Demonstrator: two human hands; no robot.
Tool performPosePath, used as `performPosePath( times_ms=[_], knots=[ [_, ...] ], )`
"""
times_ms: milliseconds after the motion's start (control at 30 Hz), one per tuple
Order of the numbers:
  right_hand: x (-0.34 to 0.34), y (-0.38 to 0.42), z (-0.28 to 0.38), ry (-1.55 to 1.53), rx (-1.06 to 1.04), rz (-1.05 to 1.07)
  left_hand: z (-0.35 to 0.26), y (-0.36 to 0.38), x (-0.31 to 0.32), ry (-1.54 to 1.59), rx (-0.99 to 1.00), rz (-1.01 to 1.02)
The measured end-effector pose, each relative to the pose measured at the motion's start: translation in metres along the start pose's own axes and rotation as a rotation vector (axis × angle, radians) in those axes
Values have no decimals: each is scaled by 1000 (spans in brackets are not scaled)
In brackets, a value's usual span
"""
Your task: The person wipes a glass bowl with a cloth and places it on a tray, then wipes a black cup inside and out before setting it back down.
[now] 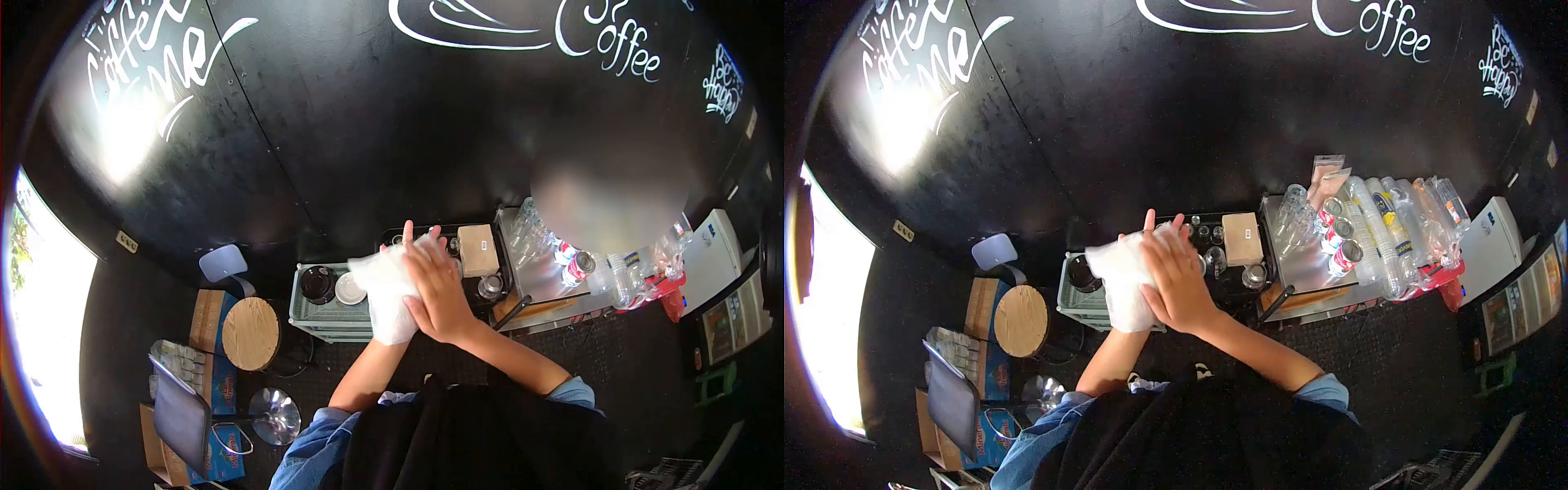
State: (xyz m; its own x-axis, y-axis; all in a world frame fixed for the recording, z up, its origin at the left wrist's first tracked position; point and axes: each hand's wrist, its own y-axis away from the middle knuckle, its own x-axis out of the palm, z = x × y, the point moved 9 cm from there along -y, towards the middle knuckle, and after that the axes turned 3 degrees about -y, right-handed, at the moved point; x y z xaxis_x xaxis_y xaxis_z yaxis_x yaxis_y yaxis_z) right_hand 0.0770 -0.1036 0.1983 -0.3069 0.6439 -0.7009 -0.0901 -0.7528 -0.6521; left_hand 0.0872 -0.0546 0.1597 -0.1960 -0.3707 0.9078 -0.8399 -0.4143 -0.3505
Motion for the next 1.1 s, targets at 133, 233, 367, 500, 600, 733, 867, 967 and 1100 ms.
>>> performPosePath(
  times_ms=[133, 233, 367, 500, 600, 733, 867, 967, 1100],
  knots=[
    [1, 4, -7, -234, -31, -4, -4, 4, -21, -232, 13, -39],
    [10, 2, -18, -231, 90, -46, 6, 9, -25, -289, 76, -51],
    [16, 0, -3, -227, 37, -27, 4, 16, -55, -175, 117, -101],
    [28, 13, -21, -500, 70, -13, -4, 21, -101, -324, 188, -251],
    [28, 20, -37, -623, 185, -100, 4, 24, -112, -453, 211, -346],
    [7, 29, -75, -670, 396, -374, 9, 26, -121, -730, 259, -516],
    [-2, 43, -119, -667, 581, -418, 25, 18, -103, -706, 63, -450],
    [-8, 35, -123, -474, 523, -351, 33, 16, -95, -605, -53, -410],
    [30, 25, -95, -54, 278, -74, 23, 11, -92, -476, -131, -437]
  ],
)
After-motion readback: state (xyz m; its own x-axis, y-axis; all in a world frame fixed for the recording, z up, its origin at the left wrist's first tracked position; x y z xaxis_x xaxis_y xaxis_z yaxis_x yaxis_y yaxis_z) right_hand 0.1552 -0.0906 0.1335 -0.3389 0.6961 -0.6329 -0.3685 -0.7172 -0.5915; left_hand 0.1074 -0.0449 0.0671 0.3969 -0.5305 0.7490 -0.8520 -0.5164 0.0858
